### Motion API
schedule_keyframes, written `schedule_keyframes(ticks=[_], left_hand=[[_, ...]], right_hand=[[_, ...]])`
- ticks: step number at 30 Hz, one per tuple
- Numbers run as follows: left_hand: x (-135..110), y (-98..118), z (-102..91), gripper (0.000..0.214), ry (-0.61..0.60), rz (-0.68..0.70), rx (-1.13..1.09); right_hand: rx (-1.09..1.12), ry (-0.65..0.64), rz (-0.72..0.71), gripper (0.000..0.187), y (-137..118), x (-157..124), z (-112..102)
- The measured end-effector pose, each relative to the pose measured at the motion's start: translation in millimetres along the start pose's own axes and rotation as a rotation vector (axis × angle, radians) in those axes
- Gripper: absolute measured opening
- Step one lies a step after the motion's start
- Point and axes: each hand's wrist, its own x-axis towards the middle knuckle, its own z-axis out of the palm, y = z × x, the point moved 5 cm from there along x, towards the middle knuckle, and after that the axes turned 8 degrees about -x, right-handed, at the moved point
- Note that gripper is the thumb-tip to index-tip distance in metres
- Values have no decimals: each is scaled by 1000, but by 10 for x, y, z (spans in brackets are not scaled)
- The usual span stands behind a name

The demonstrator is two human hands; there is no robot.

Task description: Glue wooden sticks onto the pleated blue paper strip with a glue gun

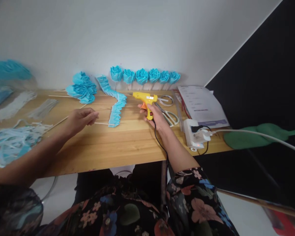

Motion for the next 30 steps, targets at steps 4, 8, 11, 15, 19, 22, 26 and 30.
schedule_keyframes(ticks=[4, 8, 11, 15, 19, 22, 26, 30], left_hand=[[-63, -15, 2, 43, -5, 9, 30], [-124, 82, 140, 42, -69, 60, 26], [-141, 198, 253, 42, -149, 141, 66], [-146, 258, 284, 39, -195, 181, 100], [-104, 283, 372, 41, -211, 152, 81], [-26, 340, 596, 45, -260, 65, 20], [80, 457, 925, 51, -333, -39, -142], [129, 506, 1068, 55, -313, -153, -283]], right_hand=[[-61, 44, 26, 41, -17, 32, 19], [-56, -35, 32, 41, -97, 88, 175], [-34, -104, 13, 38, -195, 105, 337], [-22, -159, 2, 36, -288, 86, 494], [-49, -146, -22, 40, -297, 79, 602], [-51, -110, -76, 50, -299, 53, 710], [-73, -155, -101, 57, -309, -73, 872], [-84, -147, -121, 63, -339, -217, 926]])
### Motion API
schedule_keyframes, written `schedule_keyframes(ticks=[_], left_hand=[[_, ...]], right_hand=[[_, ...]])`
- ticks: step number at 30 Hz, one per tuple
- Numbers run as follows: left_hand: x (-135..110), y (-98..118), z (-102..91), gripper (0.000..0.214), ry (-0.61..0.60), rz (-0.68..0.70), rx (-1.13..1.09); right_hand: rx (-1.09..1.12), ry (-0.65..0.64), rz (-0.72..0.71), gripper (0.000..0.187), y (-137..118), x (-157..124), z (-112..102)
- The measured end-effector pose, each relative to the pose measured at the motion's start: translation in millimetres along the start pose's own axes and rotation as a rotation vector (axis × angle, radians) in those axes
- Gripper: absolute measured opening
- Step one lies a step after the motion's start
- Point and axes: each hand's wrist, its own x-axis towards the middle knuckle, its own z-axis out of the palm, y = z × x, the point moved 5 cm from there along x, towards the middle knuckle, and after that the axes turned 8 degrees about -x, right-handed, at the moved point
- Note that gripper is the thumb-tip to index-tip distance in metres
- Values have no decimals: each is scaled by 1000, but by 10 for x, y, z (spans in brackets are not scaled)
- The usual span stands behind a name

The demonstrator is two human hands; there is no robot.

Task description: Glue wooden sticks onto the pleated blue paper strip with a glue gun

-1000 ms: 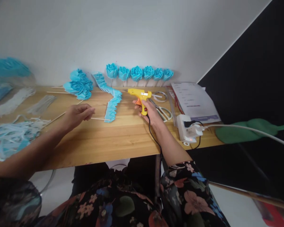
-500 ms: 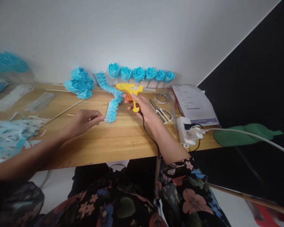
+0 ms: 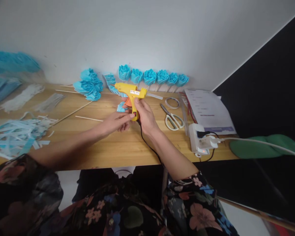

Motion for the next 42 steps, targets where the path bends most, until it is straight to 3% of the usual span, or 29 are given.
schedule_keyframes(ticks=[7, 13, 17, 20, 23, 26, 28, 33, 37, 42], left_hand=[[-13, 9, 50, 49, 14, -128, -93], [31, 6, 113, 45, 18, -129, -68], [0, 57, 83, 46, -26, -49, 56], [-108, 121, -124, 46, -8, 96, 282], [-242, 127, -489, 43, 128, 223, 533], [-326, 26, -867, 38, 252, 263, 674], [-341, -71, -1077, 38, 320, 272, 741], [-300, -315, -1332, 32, 307, 275, 822], [-325, -443, -1311, 32, 179, 360, 806], [-415, -495, -1270, 37, 57, 452, 770]], right_hand=[[53, 9, -4, 65, -1, -75, 19], [51, 39, -21, 62, -1, -87, -10], [44, 65, -57, 57, -27, -72, -58], [53, 138, -55, 55, -26, 37, -276], [77, 219, 3, 49, 35, 222, -652], [78, 209, 108, 39, 136, 407, -963], [68, 191, 174, 33, 193, 489, -1054], [117, 115, 169, 28, 254, 510, -874], [63, 87, 197, 38, 362, 322, -724], [-37, -24, 210, 43, 362, 85, -708]])
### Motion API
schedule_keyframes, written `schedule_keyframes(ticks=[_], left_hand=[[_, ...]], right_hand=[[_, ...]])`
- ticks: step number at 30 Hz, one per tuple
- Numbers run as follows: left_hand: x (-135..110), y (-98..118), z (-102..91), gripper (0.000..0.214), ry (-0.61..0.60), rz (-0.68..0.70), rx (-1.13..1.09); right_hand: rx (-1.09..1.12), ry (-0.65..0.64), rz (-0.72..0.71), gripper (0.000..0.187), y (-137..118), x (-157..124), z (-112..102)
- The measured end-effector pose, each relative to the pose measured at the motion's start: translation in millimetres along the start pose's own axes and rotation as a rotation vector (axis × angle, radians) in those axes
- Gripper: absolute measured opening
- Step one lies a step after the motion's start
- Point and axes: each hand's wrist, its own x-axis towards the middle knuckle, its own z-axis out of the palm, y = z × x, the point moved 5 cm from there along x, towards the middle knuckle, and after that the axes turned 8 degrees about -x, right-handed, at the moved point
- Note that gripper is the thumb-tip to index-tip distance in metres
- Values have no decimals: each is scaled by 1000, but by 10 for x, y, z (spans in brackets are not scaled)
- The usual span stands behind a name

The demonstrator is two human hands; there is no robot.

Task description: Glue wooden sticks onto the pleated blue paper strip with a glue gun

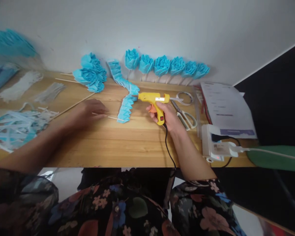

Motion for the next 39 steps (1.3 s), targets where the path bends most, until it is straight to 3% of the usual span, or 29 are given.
schedule_keyframes(ticks=[9, 14, 22, 31, 35, 39], left_hand=[[-25, -30, 8, 34, -51, 19, -12], [-23, -54, 31, 33, -49, 21, 5], [-23, -56, 39, 31, -54, -2, -4], [17, 77, 11, 30, -113, 0, -24], [16, 60, -78, 32, 8, -36, -83], [-56, -55, -440, 34, 415, -240, -25]], right_hand=[[-162, -129, 26, 40, -38, -59, 27], [-134, -126, -9, 44, 15, -38, 8], [-200, -80, 50, 57, 31, -24, -11], [-205, -52, 75, 51, 28, -16, 7], [-198, -55, 79, 49, 67, -1, -41], [-199, -70, 92, 48, 105, 12, -75]])
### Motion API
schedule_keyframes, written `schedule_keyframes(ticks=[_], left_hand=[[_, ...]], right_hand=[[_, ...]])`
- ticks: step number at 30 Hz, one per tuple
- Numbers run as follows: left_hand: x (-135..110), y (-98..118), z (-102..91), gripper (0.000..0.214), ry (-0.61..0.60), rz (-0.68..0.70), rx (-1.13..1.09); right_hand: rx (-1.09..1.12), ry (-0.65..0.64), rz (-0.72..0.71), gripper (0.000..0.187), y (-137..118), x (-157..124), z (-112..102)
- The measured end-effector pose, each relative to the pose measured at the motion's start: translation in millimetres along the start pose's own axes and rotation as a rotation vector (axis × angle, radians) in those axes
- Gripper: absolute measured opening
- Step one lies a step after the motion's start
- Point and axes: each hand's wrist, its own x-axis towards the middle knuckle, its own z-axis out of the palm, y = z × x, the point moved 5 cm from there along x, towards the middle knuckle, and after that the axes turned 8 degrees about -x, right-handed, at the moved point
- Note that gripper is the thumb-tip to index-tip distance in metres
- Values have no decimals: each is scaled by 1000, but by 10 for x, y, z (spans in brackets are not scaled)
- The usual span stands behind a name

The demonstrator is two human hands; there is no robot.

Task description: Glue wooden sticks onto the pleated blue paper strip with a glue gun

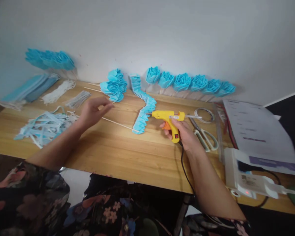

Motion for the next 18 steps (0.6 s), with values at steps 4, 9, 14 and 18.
schedule_keyframes(ticks=[4, 9, 14, 18], left_hand=[[37, -219, -330, 22, 378, -82, 94], [84, -580, -360, 38, 383, -56, 229], [99, -734, -301, 42, 302, -79, 254], [94, -749, -272, 43, 266, -75, 232]], right_hand=[[4, -16, -6, 49, -5, 8, 12], [25, -23, -8, 49, -29, 4, 23], [50, 0, -35, 48, -64, -11, 35], [68, 10, -23, 47, -32, -1, 27]])
